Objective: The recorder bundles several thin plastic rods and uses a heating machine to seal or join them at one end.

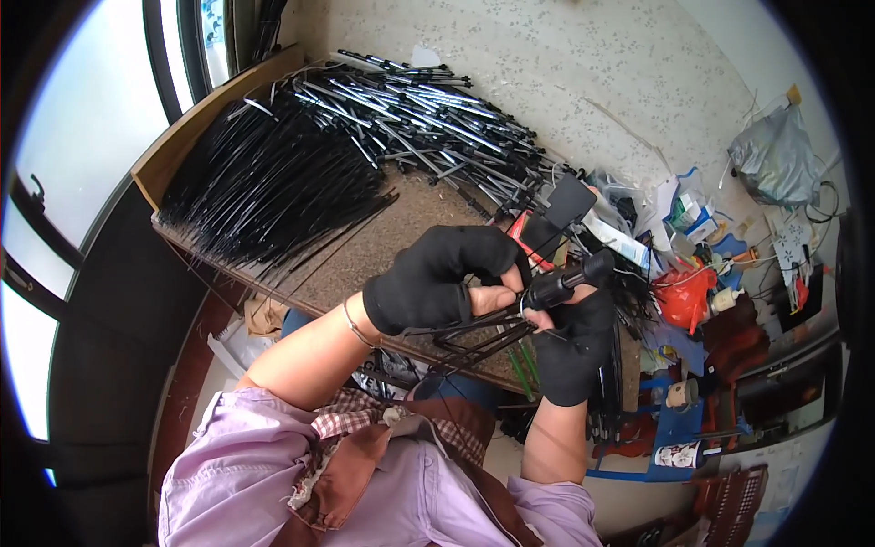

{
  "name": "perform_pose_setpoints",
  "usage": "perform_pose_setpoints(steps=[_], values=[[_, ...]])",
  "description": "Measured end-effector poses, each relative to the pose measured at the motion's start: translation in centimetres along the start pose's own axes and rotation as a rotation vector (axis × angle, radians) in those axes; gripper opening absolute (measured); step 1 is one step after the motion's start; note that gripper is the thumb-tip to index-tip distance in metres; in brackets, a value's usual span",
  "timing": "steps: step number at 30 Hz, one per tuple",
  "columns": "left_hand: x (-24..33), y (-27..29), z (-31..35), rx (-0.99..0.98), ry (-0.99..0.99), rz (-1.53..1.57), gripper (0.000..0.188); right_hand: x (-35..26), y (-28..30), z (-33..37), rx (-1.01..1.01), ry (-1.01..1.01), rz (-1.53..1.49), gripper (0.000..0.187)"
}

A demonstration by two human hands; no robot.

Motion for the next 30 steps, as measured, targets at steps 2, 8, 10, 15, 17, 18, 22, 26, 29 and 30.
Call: perform_pose_setpoints(steps=[2, 8, 10, 15, 17, 18, 22, 26, 29, 30], values=[[-0.1, 0.4, -0.5, -0.07, -0.01, 0.003, 0.006, 0.0, 0.2, 0.0, -0.016, -0.018, -0.073, 0.035], [0.9, -0.2, -1.1, -0.129, 0.004, -0.185, 0.007, 0.3, 0.5, -0.7, -0.098, 0.012, -0.125, 0.037], [1.1, -0.1, -1.2, -0.114, 0.003, -0.206, 0.007, 0.3, 0.3, -0.6, -0.123, 0.016, -0.128, 0.037], [1.0, -1.1, -1.0, 0.049, -0.098, -0.31, 0.007, 0.4, 0.5, -0.2, -0.016, 0.003, -0.041, 0.035], [0.6, -1.2, -0.7, 0.109, -0.158, -0.346, 0.007, 0.1, 0.8, -0.5, 0.04, 0.105, 0.067, 0.035], [0.1, -1.2, -0.3, 0.081, -0.194, -0.252, 0.007, 0.0, 0.7, -0.5, 0.044, 0.11, 0.064, 0.035], [0.1, -0.9, -0.1, 0.011, -0.219, -0.1, 0.011, -0.3, 0.5, -0.1, 0.037, 0.135, 0.096, 0.033], [-0.6, -0.9, 0.3, 0.017, -0.123, -0.161, 0.016, -0.4, 0.5, -0.7, 0.016, 0.245, 0.237, 0.032], [-1.0, -1.9, 0.8, 0.013, -0.123, -0.09, 0.019, -1.5, 0.6, -1.1, -0.061, 0.375, 0.149, 0.029], [-1.0, -2.5, 0.9, 0.068, -0.071, 0.019, 0.021, -1.6, 0.6, -1.0, -0.059, 0.377, 0.145, 0.029]])
Point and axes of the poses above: each hand's wrist, its own z-axis away from the middle knuckle, its own y-axis out of the back of the hand, x = y × z, the point moved 4 cm from there along -z, towards the middle knuckle, and after that the axes turned 8 degrees about x, right-handed, at the moved point
